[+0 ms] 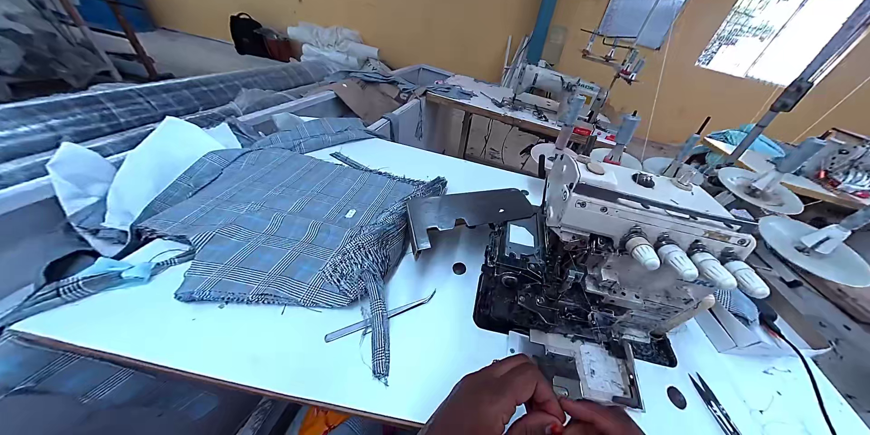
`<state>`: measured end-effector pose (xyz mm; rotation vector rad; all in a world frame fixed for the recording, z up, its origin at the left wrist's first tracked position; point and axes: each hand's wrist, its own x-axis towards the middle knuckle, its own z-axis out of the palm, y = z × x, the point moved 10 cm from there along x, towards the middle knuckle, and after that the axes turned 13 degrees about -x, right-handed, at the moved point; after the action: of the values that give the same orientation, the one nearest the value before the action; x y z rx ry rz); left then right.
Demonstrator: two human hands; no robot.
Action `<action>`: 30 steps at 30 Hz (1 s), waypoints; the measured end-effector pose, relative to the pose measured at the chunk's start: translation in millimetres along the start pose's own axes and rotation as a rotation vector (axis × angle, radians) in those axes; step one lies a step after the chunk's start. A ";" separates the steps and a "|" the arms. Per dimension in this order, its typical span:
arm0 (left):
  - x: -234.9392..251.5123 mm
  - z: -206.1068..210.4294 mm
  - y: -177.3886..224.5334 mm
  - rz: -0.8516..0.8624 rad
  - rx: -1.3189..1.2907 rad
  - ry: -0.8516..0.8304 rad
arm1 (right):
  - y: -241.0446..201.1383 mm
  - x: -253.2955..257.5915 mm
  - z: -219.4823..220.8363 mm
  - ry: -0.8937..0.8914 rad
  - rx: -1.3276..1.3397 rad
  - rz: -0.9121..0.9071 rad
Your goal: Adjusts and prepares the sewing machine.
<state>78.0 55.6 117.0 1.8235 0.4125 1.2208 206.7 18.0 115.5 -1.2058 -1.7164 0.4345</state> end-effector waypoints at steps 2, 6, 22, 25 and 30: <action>1.3 -4.8 -2.3 -0.025 0.024 -0.003 | -13.7 0.5 -3.9 0.116 -0.292 -0.123; 7.7 -12.1 -10.8 -0.082 0.003 -0.047 | -31.0 4.2 -1.9 0.232 -0.575 -0.232; 74.8 -56.4 -62.6 0.218 0.547 0.029 | 37.5 61.1 8.0 0.733 -0.472 0.103; 69.0 -53.1 -77.2 0.243 0.526 -0.011 | 39.3 65.0 10.5 0.735 -0.540 0.142; 62.7 -55.4 -87.0 0.193 0.448 -0.050 | 33.0 67.9 13.7 0.744 -0.658 0.159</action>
<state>75.2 173.2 90.2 2.3154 0.5221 1.2819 208.8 94.7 118.9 -1.6947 -1.1208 -0.4964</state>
